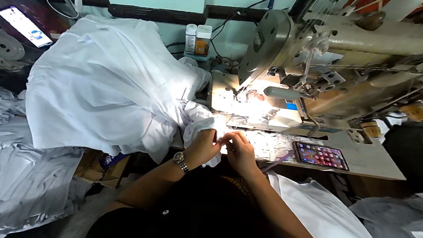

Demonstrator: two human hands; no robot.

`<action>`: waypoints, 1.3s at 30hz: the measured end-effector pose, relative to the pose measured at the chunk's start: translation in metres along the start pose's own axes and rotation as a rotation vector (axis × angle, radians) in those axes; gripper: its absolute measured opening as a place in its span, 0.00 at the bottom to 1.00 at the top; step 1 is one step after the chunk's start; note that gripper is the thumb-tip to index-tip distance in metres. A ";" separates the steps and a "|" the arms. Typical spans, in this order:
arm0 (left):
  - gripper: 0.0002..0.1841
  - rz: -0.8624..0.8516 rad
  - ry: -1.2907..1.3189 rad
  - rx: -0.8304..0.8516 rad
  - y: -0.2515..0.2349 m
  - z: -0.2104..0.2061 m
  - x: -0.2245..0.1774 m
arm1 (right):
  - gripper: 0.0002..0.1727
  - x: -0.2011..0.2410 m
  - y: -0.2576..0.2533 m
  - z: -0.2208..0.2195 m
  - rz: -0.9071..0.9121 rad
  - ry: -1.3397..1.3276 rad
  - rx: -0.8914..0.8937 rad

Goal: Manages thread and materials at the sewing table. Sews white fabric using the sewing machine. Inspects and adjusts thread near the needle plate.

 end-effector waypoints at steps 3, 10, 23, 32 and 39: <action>0.15 0.019 0.030 0.000 0.002 0.002 0.002 | 0.07 0.007 -0.004 0.011 -0.019 -0.077 -0.110; 0.13 0.017 0.043 -0.022 0.004 0.001 0.006 | 0.08 0.006 -0.001 0.017 -0.057 -0.048 -0.024; 0.12 0.021 0.047 -0.027 0.007 0.001 0.006 | 0.06 0.012 -0.004 0.027 -0.036 -0.084 -0.114; 0.12 0.014 0.003 -0.005 0.006 0.000 0.003 | 0.08 0.007 0.000 0.003 -0.023 0.093 0.053; 0.12 0.016 0.051 -0.019 0.007 0.000 0.005 | 0.07 0.017 -0.005 0.024 -0.013 -0.102 -0.192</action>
Point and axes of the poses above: each hand's wrist, its own y-axis away from the middle knuckle, its own z-axis out of the back of the hand, x = y × z, the point moved 1 cm from there along -y, towards the middle knuckle, and after that the axes turned 1 degree about -x, right-handed, at the moved point
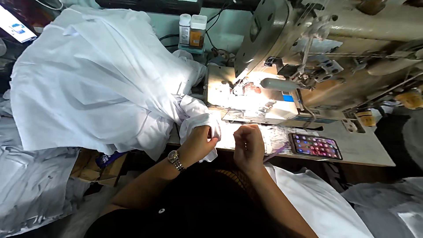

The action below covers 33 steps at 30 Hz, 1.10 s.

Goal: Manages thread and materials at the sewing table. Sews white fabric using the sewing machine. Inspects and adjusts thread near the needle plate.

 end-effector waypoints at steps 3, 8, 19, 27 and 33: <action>0.12 0.008 -0.016 0.020 -0.002 -0.002 -0.001 | 0.06 -0.001 0.001 -0.003 -0.078 -0.055 0.084; 0.13 0.051 -0.077 0.074 0.001 -0.003 -0.005 | 0.05 0.010 -0.008 -0.006 -0.367 -0.503 0.204; 0.11 0.098 0.155 0.044 -0.005 0.008 0.003 | 0.13 -0.010 -0.029 0.009 -0.243 0.060 0.190; 0.10 0.113 0.243 0.024 -0.010 0.014 0.004 | 0.16 -0.016 0.001 0.022 -0.089 0.225 0.370; 0.08 0.117 0.251 0.036 -0.013 0.014 0.000 | 0.13 -0.021 0.001 0.011 0.003 0.254 0.320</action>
Point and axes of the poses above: each hand's wrist, its own y-axis away from the middle knuckle, its own z-axis out of the back of the hand, x = y × z, the point moved 1 cm from there along -y, towards the middle knuckle, and after that the axes turned 1 degree about -x, right-handed, at the moved point
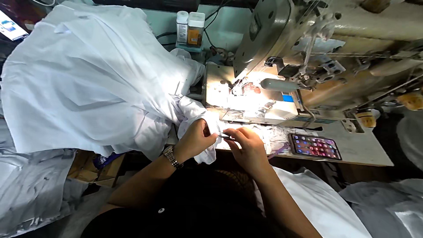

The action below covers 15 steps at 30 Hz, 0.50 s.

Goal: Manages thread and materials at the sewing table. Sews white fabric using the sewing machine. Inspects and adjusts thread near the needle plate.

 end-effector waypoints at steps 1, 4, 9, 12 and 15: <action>0.08 0.001 0.001 0.003 0.000 0.000 0.000 | 0.13 -0.001 -0.001 -0.001 0.002 0.008 -0.002; 0.07 -0.006 0.002 0.004 -0.001 0.000 -0.001 | 0.14 -0.004 -0.002 -0.003 0.000 0.026 0.007; 0.06 -0.003 -0.001 0.012 -0.002 -0.001 0.001 | 0.14 -0.007 -0.001 -0.005 0.004 0.025 0.008; 0.06 0.001 -0.013 0.018 -0.003 -0.002 0.001 | 0.13 -0.008 -0.002 -0.004 0.010 0.025 0.008; 0.07 -0.013 -0.020 0.013 -0.003 -0.002 0.002 | 0.13 -0.010 -0.003 -0.003 0.012 0.011 0.021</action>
Point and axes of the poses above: each hand's wrist, its own y-axis away from the middle knuckle, its own z-axis out of the back of the hand, x = y × z, the point moved 1 cm from there along -y, towards the middle knuckle, and after that the axes turned 1 degree about -x, right-handed, at the moved point
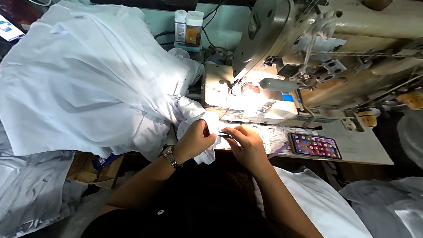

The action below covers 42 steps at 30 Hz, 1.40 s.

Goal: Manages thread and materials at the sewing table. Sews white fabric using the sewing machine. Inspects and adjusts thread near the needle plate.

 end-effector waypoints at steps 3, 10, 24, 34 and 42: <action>0.06 -0.006 0.012 0.002 0.000 0.000 0.000 | 0.13 -0.001 -0.001 0.000 0.013 -0.009 0.004; 0.06 -0.003 0.010 0.001 0.001 0.001 0.000 | 0.13 -0.004 0.000 -0.001 0.012 -0.032 -0.007; 0.06 0.006 0.009 -0.012 0.000 0.000 0.000 | 0.13 -0.003 -0.001 -0.003 0.012 -0.083 0.001; 0.06 -0.021 0.040 -0.004 -0.001 0.000 0.002 | 0.12 -0.006 0.000 -0.009 -0.008 -0.154 0.004; 0.06 -0.021 0.029 -0.014 -0.003 0.000 0.002 | 0.13 -0.008 -0.001 -0.007 -0.012 -0.118 -0.023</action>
Point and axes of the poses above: each hand's wrist, its own y-axis away from the middle knuckle, its own z-axis out of the back of the hand, x = y × z, the point moved 1 cm from there along -y, towards the middle knuckle, and after that the axes turned 1 degree about -x, right-handed, at the moved point
